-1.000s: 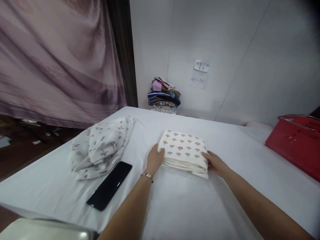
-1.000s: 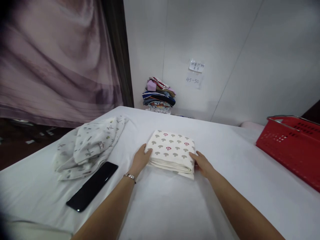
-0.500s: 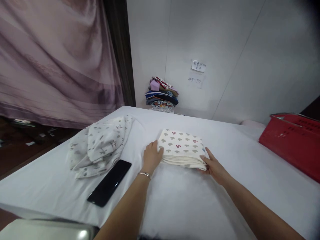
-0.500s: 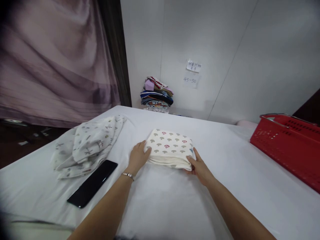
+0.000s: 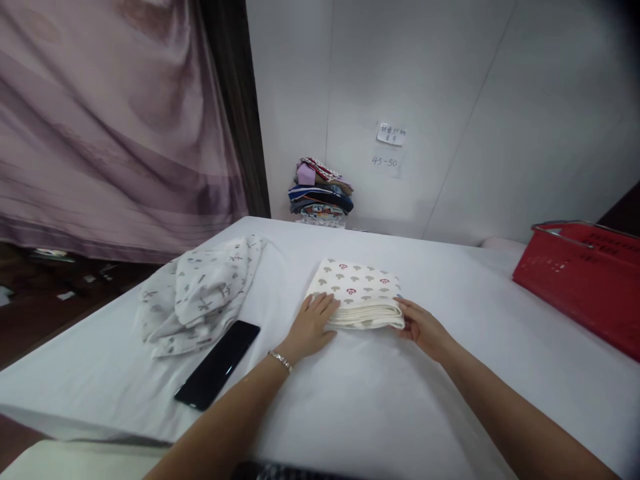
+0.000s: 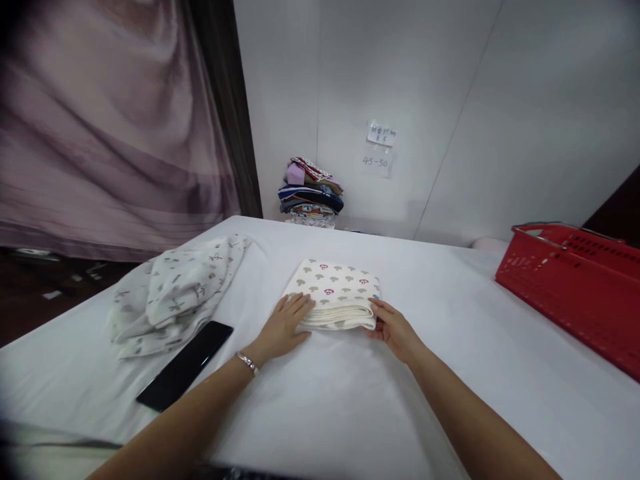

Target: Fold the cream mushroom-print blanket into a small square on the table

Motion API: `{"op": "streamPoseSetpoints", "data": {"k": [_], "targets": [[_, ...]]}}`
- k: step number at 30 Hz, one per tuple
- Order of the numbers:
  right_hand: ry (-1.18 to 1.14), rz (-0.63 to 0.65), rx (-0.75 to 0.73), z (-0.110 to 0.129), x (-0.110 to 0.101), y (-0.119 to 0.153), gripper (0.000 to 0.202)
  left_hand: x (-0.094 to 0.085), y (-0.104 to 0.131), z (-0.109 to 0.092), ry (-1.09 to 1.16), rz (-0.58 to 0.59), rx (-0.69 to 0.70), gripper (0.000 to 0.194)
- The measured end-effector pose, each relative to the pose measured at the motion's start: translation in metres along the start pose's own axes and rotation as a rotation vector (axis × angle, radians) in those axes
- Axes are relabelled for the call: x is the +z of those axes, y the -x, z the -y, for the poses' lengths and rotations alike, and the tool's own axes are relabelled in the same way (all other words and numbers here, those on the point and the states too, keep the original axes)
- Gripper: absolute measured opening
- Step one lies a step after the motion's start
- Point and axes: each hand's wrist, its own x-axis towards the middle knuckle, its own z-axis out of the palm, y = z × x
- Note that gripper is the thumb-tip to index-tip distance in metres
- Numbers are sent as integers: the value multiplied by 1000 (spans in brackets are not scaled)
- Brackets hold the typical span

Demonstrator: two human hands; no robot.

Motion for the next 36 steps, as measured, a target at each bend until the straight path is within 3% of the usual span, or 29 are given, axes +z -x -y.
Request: {"op": "streamPoseSetpoints", "data": {"k": [5,11,17,21,26,29,31,34,36], "targets": [[-108,69,-30,18,7,-2,36,1,-8,-9,-59,-56,-90,68],[-4,216,-103,31,10,9,64,2,-14,-8,-96,-102,-217,76],[282,68,-278,2,9,-1,76,-11,-16,9,-64,-177,-299,50],[457,-28,-430,-4,9,-6,60,-33,-28,16,-24,-205,-327,45],[624,-206,-564,40,-3,3,38,-81,-55,7,88,-275,-267,48],[716,-385,-696,77,-19,12,34,-113,-69,-14,247,-269,-240,54],[708,-425,-756,100,-30,18,35,-129,-74,-32,435,-249,-237,58],[647,-414,-734,137,-43,23,41,-141,-77,-62,792,-174,-277,63],[713,-424,-717,162,-48,19,43,-138,-75,-80,1040,-66,-320,67]]}}
